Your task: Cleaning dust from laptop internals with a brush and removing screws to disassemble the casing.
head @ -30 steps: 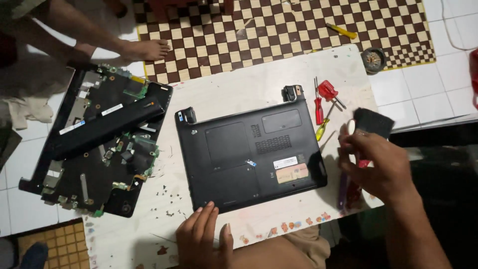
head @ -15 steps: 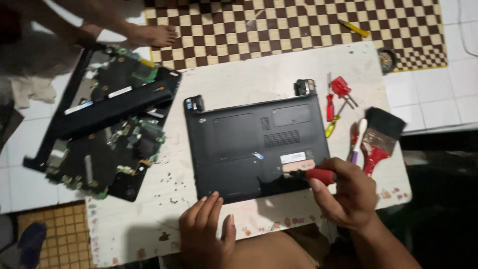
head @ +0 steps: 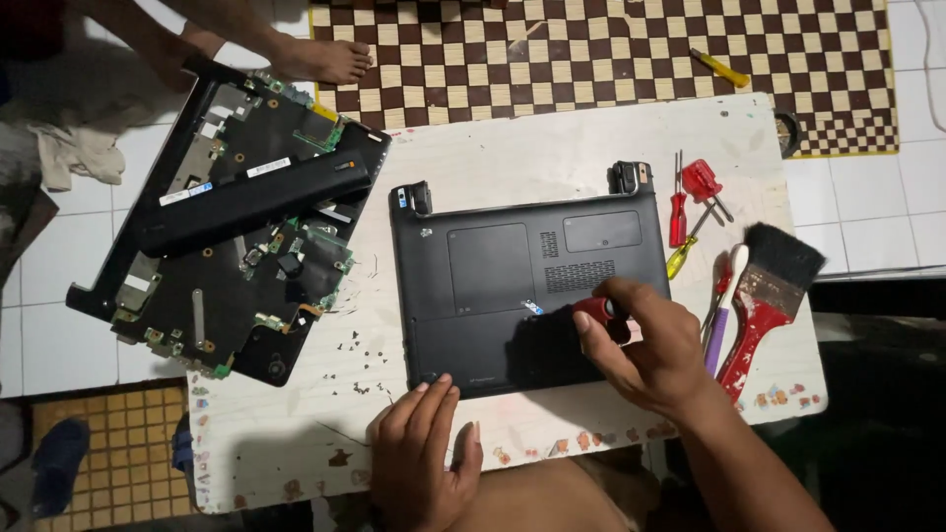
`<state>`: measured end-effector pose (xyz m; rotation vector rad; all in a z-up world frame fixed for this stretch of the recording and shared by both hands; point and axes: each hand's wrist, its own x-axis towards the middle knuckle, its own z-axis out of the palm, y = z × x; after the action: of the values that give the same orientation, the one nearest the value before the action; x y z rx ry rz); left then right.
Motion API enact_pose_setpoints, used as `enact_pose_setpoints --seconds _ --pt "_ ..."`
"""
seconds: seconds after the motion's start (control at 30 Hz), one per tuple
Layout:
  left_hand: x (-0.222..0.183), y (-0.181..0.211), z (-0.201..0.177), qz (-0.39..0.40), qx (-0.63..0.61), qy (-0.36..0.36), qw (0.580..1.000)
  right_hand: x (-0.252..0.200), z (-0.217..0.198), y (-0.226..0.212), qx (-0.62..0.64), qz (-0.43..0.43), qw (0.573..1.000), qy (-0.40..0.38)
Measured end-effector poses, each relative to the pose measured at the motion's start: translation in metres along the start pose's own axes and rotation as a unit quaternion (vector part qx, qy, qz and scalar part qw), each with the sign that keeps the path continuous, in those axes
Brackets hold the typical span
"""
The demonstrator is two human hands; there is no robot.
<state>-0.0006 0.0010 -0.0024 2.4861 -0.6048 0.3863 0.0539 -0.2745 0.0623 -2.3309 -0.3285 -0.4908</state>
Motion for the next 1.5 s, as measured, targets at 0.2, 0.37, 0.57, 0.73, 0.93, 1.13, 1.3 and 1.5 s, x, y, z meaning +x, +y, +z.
enact_pose_setpoints --seconds 0.2,0.37,0.57,0.73,0.93,1.13,1.3,1.5 --pt "0.005 0.004 -0.003 0.011 0.017 0.031 0.999 0.002 0.0 0.001 -0.005 0.016 1.0 -0.013" --pt "0.003 0.003 -0.001 0.012 0.016 0.031 0.999 0.007 -0.002 -0.001 0.018 -0.007 0.999 -0.036" --pt "-0.002 0.004 0.001 -0.016 0.019 0.003 1.0 0.016 -0.005 -0.011 0.028 -0.049 0.994 -0.092" --pt "-0.002 0.004 -0.002 -0.032 0.016 -0.014 0.999 0.022 -0.005 -0.018 0.0 -0.056 0.994 -0.092" --pt "0.001 0.007 -0.005 -0.038 0.011 -0.009 0.999 0.03 -0.002 -0.026 -0.176 -0.102 0.979 -0.03" --pt "0.006 0.009 -0.008 -0.018 0.017 0.024 0.999 0.037 -0.005 -0.028 -0.027 -0.117 0.99 -0.08" --pt "0.005 0.008 -0.007 -0.004 0.019 0.031 0.999 0.041 -0.017 -0.034 0.007 -0.072 0.98 -0.183" --pt "0.009 0.008 -0.011 0.003 0.017 0.044 0.999 0.047 -0.023 -0.036 -0.077 -0.052 0.974 -0.209"
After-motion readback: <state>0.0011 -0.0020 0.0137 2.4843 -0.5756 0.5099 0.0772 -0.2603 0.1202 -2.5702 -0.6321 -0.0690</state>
